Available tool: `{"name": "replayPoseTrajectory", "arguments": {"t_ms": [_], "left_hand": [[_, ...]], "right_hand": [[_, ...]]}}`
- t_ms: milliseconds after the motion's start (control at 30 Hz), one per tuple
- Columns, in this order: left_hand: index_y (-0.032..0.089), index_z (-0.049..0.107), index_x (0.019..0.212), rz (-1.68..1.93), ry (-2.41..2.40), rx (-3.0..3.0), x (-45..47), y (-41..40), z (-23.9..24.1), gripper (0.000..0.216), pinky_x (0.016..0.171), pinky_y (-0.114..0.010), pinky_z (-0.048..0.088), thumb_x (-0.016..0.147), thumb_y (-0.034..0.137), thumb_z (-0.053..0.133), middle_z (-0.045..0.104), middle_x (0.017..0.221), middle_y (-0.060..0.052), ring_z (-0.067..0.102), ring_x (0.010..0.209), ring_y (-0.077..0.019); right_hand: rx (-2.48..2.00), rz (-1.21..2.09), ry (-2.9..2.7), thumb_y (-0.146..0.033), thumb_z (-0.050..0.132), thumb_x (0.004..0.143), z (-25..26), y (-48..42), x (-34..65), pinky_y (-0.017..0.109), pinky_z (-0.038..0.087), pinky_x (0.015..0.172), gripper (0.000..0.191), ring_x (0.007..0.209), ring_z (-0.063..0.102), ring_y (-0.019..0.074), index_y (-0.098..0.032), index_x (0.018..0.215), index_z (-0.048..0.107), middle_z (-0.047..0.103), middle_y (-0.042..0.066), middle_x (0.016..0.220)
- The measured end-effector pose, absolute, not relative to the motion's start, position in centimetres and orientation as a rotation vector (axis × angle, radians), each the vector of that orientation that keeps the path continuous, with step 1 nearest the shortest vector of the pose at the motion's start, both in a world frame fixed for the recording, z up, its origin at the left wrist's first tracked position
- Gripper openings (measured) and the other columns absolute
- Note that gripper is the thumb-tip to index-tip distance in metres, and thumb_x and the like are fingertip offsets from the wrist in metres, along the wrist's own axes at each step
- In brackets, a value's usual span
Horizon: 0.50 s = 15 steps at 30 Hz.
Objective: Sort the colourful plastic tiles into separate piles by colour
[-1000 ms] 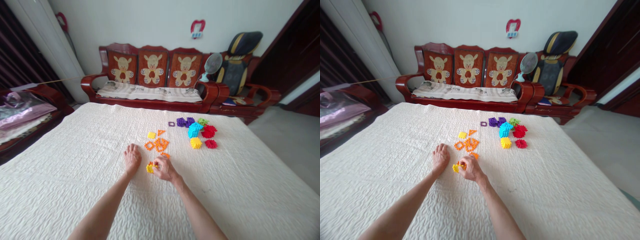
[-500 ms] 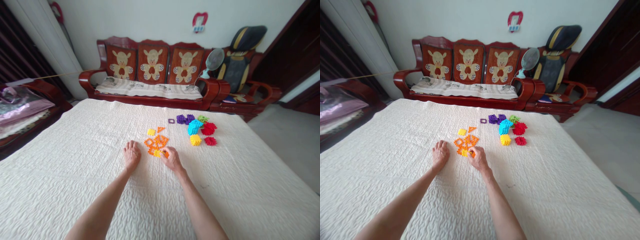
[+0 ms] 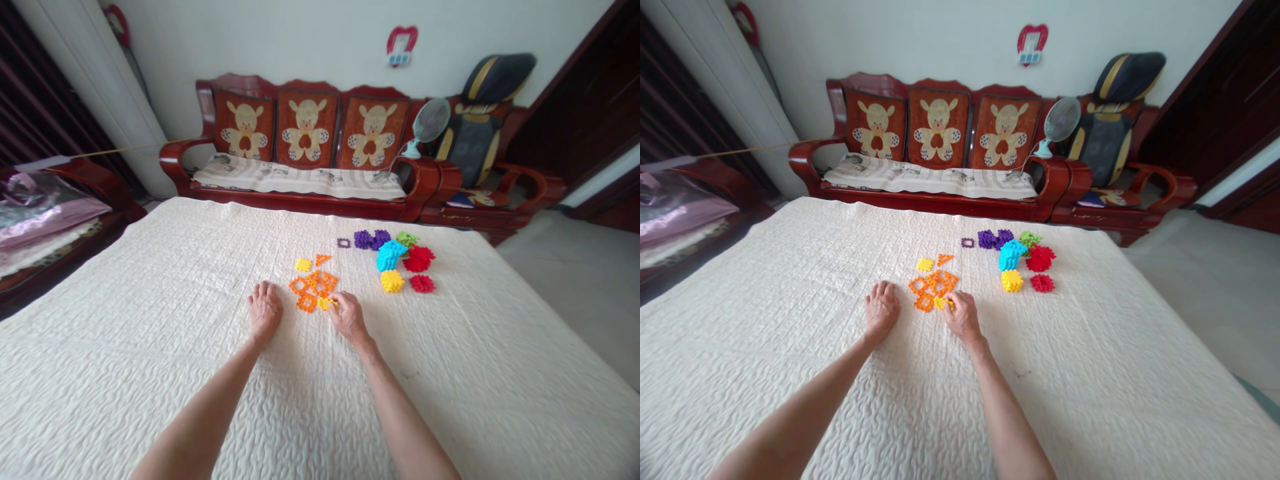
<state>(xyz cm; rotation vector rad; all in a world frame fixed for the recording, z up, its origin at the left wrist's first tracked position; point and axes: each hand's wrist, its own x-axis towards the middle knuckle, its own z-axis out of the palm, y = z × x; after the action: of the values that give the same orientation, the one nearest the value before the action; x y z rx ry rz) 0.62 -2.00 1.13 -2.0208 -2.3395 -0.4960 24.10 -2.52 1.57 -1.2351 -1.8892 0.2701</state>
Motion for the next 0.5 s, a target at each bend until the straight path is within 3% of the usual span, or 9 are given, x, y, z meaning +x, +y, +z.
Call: {"name": "replayPoseTrajectory", "arguments": {"t_ms": [300,500], "left_hand": [[0.02,0.058,0.119,-0.521,-2.332,-2.029,0.7,-2.1,1.3,0.035,0.095,-0.043,0.038,0.091,0.021,0.036,0.055,0.127,-0.013,0.043,0.123,-0.0276],[0.02,0.058,0.12,-0.515,-2.337,-2.023,0.7,-2.2,1.5,0.036,0.095,-0.043,0.039,0.091,0.021,0.037,0.055,0.126,-0.013,0.043,0.123,-0.0277]], "right_hand": [[-1.091,0.302,-1.9,-0.013,0.052,0.085,0.1,-3.7,22.9,0.034,0.05,0.083,0.018,0.089,0.065,0.0193,-0.022,0.091,0.066,0.07,0.006,0.09],[-1.095,0.316,-1.972,-0.006,0.055,0.077,-0.6,-4.3,23.3,0.035,0.05,0.087,0.024,0.093,0.064,0.0204,-0.022,0.09,0.068,0.07,0.006,0.093]]}}
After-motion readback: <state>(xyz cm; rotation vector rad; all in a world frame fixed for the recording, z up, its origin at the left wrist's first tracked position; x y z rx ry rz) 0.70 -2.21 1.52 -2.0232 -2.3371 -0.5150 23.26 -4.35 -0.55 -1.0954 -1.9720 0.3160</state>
